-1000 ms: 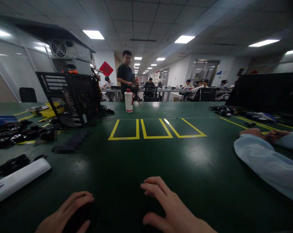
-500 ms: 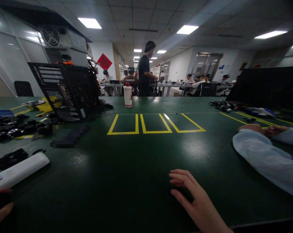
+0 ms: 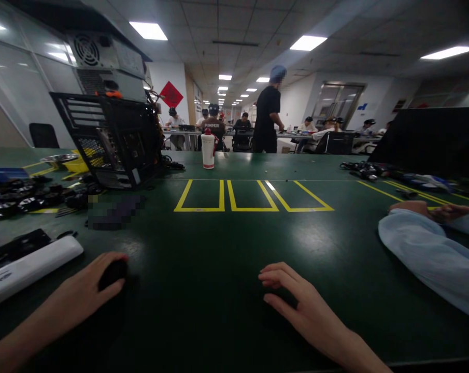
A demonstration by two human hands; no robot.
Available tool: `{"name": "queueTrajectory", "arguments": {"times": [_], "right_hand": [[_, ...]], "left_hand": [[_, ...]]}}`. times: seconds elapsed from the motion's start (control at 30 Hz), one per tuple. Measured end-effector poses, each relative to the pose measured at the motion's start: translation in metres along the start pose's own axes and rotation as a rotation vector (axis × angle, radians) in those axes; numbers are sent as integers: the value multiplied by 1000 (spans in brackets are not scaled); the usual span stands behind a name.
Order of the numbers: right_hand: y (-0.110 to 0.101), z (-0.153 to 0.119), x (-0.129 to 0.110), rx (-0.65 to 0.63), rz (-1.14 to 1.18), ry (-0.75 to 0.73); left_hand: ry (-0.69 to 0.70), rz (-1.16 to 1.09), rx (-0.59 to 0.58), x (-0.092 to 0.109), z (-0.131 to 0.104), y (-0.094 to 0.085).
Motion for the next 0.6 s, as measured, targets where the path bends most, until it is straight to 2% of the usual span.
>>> {"name": "queueTrajectory", "arguments": {"times": [0.07, 0.17, 0.23, 0.3, 0.4, 0.5, 0.6], "right_hand": [[4, 13, -2, -49, 43, -15], [13, 39, 8, -101, 113, -8], [17, 64, 23, -78, 161, 8], [17, 93, 45, 3, 226, 39], [15, 134, 83, 179, 475, 150], [17, 162, 103, 213, 556, 191], [15, 172, 112, 212, 593, 216]], "left_hand": [[40, -42, -133, 42, 23, 17], [166, -112, -205, 109, 58, 39], [224, -156, -226, 146, 80, 57], [264, -183, -222, 175, 100, 74], [289, -199, -206, 205, 123, 94], [294, -204, -218, 220, 140, 108], [306, -201, -228, 227, 149, 114]]}}
Point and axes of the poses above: each hand's wrist, its own z-axis towards the middle knuckle, its own y-axis out of the palm, x = y × z, the point moved 10 cm from there along z, towards the middle knuckle, and after that the axes turned 10 degrees about -y, right-handed, at the moved point
